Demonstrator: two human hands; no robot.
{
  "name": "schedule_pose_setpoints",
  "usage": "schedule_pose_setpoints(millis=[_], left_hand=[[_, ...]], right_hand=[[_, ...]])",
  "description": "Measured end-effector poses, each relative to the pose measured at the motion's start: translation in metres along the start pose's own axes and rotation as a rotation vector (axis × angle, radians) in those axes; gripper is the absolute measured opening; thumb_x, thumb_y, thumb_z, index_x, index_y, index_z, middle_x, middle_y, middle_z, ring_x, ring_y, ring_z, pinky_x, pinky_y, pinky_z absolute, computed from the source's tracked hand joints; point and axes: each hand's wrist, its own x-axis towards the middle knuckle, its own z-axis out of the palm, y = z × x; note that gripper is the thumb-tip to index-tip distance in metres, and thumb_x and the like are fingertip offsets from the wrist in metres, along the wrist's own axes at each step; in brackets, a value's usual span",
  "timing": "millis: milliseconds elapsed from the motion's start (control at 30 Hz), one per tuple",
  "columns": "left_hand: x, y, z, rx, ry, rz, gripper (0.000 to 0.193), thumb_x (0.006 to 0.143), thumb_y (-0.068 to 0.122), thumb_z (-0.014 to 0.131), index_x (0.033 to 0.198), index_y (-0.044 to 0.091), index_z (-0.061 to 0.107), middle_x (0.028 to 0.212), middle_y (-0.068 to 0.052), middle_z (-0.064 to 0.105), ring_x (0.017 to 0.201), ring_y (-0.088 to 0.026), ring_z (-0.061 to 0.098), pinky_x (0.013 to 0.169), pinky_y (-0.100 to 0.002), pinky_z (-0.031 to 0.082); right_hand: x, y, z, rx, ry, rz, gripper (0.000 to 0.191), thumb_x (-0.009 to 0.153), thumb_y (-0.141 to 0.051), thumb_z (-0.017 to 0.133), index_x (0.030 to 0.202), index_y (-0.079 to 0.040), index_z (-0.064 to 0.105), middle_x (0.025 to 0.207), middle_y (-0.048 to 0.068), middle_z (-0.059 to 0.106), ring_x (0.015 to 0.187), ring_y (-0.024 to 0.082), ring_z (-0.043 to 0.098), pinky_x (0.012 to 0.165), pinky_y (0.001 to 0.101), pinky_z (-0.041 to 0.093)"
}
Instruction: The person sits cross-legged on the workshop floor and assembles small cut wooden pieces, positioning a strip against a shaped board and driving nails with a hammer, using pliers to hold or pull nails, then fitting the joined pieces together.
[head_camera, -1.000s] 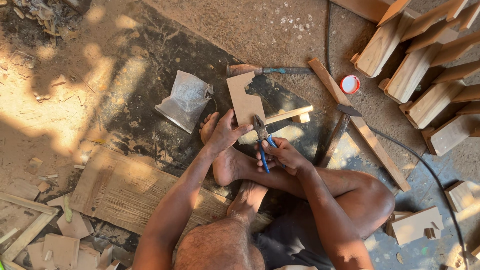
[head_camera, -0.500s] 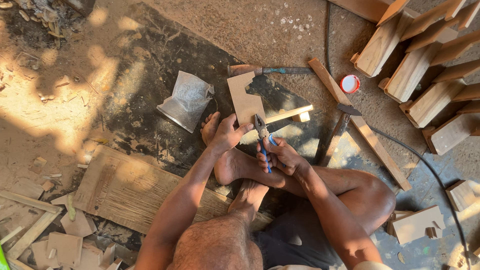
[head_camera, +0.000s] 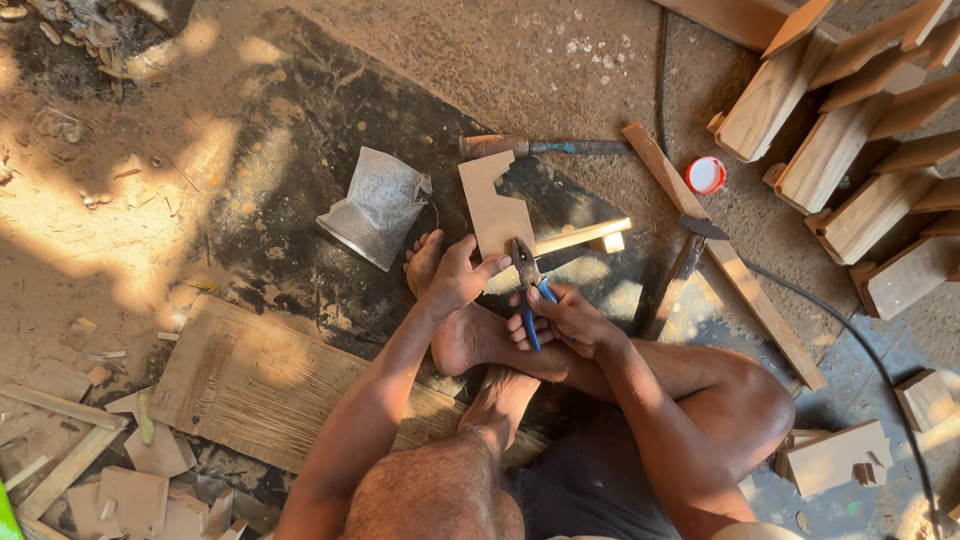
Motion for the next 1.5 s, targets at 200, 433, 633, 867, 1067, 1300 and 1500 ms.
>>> schedule_pose_setpoints(millis=[200,433,633,867,1067,1300,1500], left_hand=[[-0.002,-0.002,0.0,0.024,0.005,0.078,0.041,0.092,0.032,0.08,0.108,-0.002,0.065,0.092,-0.008,0.074,0.081,-0.012,0.067,0.075,-0.029,0.055],[-0.004,0.001,0.0,0.02,0.049,0.19,0.038,0.09,0.03,0.081,0.104,-0.002,0.066,0.089,-0.007,0.073,0.076,-0.009,0.062,0.069,-0.028,0.053],[-0.007,0.006,-0.003,0.054,0.007,0.13,0.039,0.092,0.029,0.081,0.109,-0.002,0.065,0.092,-0.009,0.074,0.077,-0.012,0.066,0.071,-0.027,0.054],[-0.008,0.01,0.001,-0.126,-0.026,0.104,0.039,0.092,0.028,0.076,0.115,0.0,0.063,0.097,-0.009,0.075,0.084,-0.013,0.069,0.072,-0.028,0.056],[-0.011,0.015,-0.003,0.186,0.052,0.146,0.039,0.091,0.032,0.081,0.107,0.0,0.067,0.093,-0.009,0.075,0.081,-0.016,0.068,0.079,-0.029,0.053],[-0.008,0.017,-0.002,-0.038,0.002,0.223,0.037,0.095,0.03,0.077,0.113,0.0,0.064,0.1,-0.009,0.076,0.091,-0.012,0.069,0.083,-0.028,0.054],[-0.006,0.02,-0.001,-0.178,-0.044,0.226,0.042,0.096,0.026,0.073,0.126,-0.001,0.061,0.11,-0.01,0.074,0.099,-0.011,0.067,0.084,-0.028,0.054]], right_hand=[[0.002,0.011,-0.003,0.23,-0.157,-0.049,0.033,0.107,-0.035,0.052,0.107,-0.003,0.06,0.076,0.008,0.064,0.065,0.021,0.064,0.056,0.0376,0.056],[0.007,0.017,-0.022,0.424,-0.343,0.021,0.035,0.108,-0.038,0.05,0.103,-0.005,0.063,0.073,0.007,0.058,0.061,0.019,0.055,0.054,0.0355,0.049],[0.004,0.011,-0.014,0.343,-0.297,-0.009,0.036,0.108,-0.036,0.05,0.11,-0.003,0.064,0.079,0.01,0.066,0.068,0.022,0.066,0.061,0.0391,0.058],[0.004,0.005,0.008,0.144,-0.078,-0.06,0.034,0.103,-0.034,0.049,0.116,-0.004,0.062,0.087,0.011,0.073,0.082,0.026,0.075,0.075,0.045,0.065],[0.009,0.01,0.002,0.279,-0.201,-0.093,0.034,0.108,-0.036,0.052,0.108,-0.004,0.062,0.079,0.007,0.062,0.069,0.02,0.064,0.062,0.0375,0.058],[0.015,0.017,-0.015,0.524,-0.347,-0.006,0.038,0.104,-0.043,0.055,0.101,-0.006,0.063,0.074,0.004,0.055,0.065,0.017,0.055,0.057,0.0356,0.05],[0.02,0.014,-0.026,0.606,-0.518,0.01,0.042,0.109,-0.047,0.05,0.109,-0.006,0.061,0.076,0.003,0.056,0.063,0.016,0.055,0.056,0.0332,0.049]])
